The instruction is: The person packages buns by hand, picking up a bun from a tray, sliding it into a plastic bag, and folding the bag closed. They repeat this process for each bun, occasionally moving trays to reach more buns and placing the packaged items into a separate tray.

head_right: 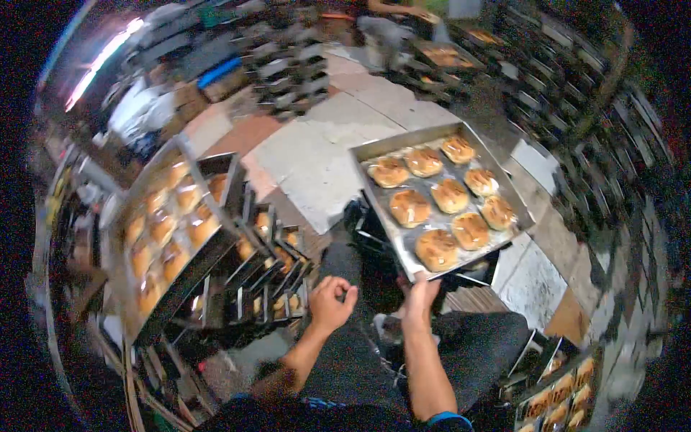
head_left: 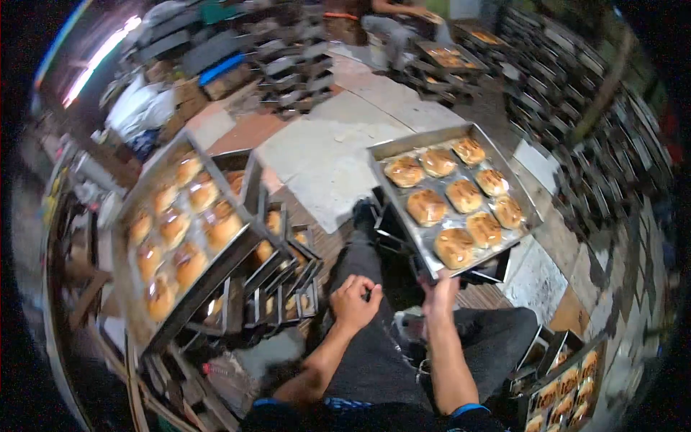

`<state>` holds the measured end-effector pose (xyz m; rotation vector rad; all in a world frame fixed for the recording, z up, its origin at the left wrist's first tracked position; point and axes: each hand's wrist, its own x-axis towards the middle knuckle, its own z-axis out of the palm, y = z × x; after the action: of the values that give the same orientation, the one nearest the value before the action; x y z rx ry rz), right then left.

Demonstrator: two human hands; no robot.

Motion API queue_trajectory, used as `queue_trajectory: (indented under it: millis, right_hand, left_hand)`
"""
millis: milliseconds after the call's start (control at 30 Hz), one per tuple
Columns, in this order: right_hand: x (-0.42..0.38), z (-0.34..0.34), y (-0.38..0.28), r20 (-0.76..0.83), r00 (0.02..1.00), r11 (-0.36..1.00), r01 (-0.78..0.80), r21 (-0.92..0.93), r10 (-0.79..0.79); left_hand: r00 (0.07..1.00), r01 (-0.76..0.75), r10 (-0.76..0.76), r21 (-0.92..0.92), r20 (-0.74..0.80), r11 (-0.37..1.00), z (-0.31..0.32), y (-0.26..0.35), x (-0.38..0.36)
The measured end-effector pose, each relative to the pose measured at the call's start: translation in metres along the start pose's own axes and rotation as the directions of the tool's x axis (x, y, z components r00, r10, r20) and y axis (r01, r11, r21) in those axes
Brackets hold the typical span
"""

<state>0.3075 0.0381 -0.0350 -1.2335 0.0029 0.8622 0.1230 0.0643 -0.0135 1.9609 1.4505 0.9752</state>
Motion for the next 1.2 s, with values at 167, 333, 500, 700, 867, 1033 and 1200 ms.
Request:
queue_trajectory:
  millis: [167,333,500,700,867,1033,1200]
  right_hand:
    - [-0.068,-0.027,-0.101,0.209,0.978,0.997,-0.023,0.067,0.009]
    - [-0.187,-0.040,-0.144,0.323,0.946,0.978,-0.050,0.204,-0.019]
    - [-0.214,-0.021,-0.133,0.502,0.858,0.971,-0.202,0.132,0.110]
    - [-0.259,0.105,-0.079,0.543,0.818,0.980,-0.133,-0.145,0.191]
    - [-0.303,0.204,-0.017,0.744,0.640,0.958,0.046,-0.283,0.190]
    - [-0.336,0.234,0.013,0.828,0.500,0.951,0.030,-0.309,0.253]
    - [-0.276,0.195,-0.012,0.893,0.334,0.923,0.130,-0.362,0.303]
  left_hand:
    - [0.996,0.030,-0.031,-0.016,-0.087,0.999,-0.008,-0.010,-0.017]
    - [0.982,-0.123,0.137,0.113,-0.128,0.986,0.017,-0.037,-0.022]
    - [0.876,-0.262,0.326,0.217,-0.355,0.940,0.027,-0.049,-0.028]
    - [0.970,-0.092,0.145,0.257,-0.195,0.962,0.043,-0.076,-0.033]
    - [0.986,0.050,-0.058,-0.053,-0.159,0.997,-0.009,-0.043,-0.034]
    - [0.996,0.079,-0.079,0.003,-0.037,0.997,-0.019,-0.004,-0.027]
    - [0.944,-0.051,0.042,0.019,0.326,0.998,0.039,0.023,-0.037]
